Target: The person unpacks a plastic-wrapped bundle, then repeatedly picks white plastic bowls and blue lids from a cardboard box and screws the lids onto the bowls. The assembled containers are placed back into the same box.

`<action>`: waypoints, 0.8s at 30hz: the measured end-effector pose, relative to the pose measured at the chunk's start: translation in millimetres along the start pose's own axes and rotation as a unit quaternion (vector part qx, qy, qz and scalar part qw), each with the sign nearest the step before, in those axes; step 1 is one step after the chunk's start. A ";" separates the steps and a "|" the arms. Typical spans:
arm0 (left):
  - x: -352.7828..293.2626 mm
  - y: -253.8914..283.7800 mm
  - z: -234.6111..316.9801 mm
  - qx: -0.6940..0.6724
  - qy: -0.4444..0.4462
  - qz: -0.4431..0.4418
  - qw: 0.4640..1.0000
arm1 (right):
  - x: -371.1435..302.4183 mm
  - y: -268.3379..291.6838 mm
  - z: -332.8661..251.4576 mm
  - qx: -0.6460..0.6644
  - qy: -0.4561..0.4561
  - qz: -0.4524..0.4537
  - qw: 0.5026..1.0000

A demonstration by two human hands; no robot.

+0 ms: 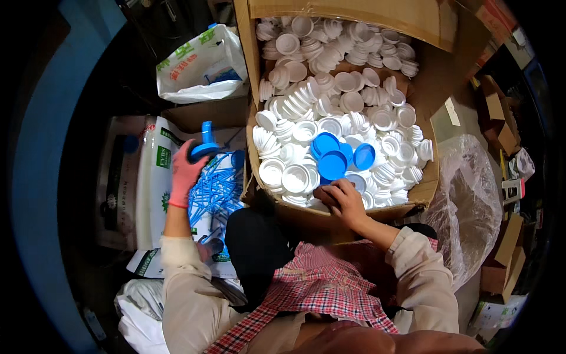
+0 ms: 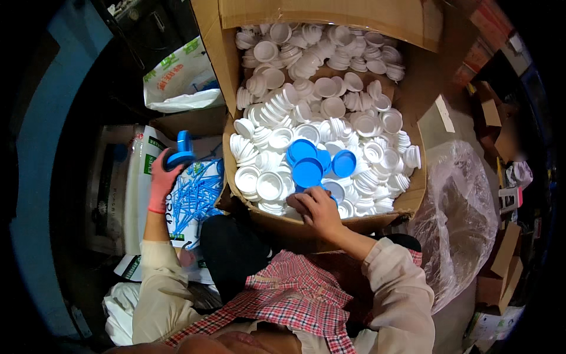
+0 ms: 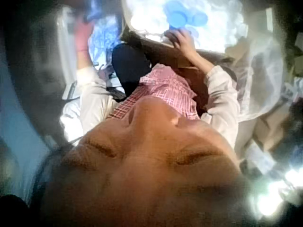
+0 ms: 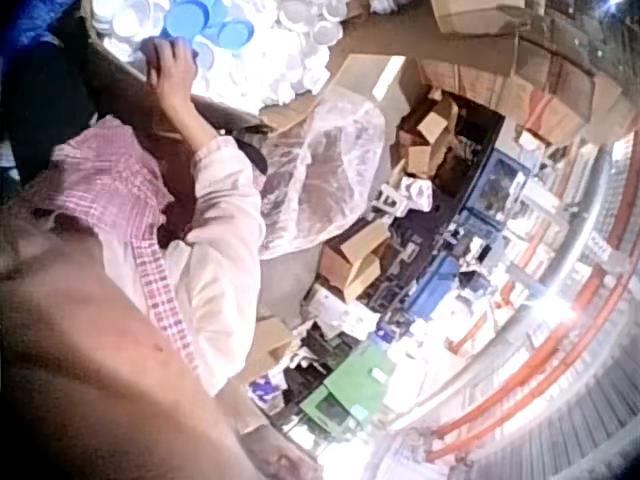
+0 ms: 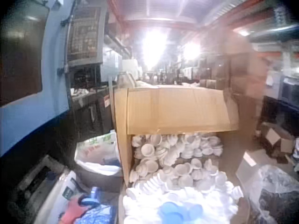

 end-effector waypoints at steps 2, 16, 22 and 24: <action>3.8 -21.6 74.0 -0.017 -0.099 -0.067 0.993 | -4.5 -0.3 3.3 0.002 0.007 0.016 1.000; -8.1 -185.6 276.0 -0.430 -0.124 -0.411 0.794 | -3.8 103.4 14.8 0.330 -0.047 0.214 0.918; -24.5 -239.6 285.0 -0.679 -0.064 -0.275 0.678 | 2.8 106.4 -12.3 0.006 0.059 0.204 0.977; -24.2 -253.1 285.8 -0.819 0.131 -0.328 0.453 | -4.0 98.4 -23.1 -0.004 0.100 0.220 0.970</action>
Point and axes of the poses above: each hand's wrist, its own x-axis towards the middle knuckle, its own y-axis out of the back of the hand, z = x × y, the point moved 6 cm from there along x, towards the middle knuckle, and after that the axes turned 7 degrees about -z, right-handed, at the moved point
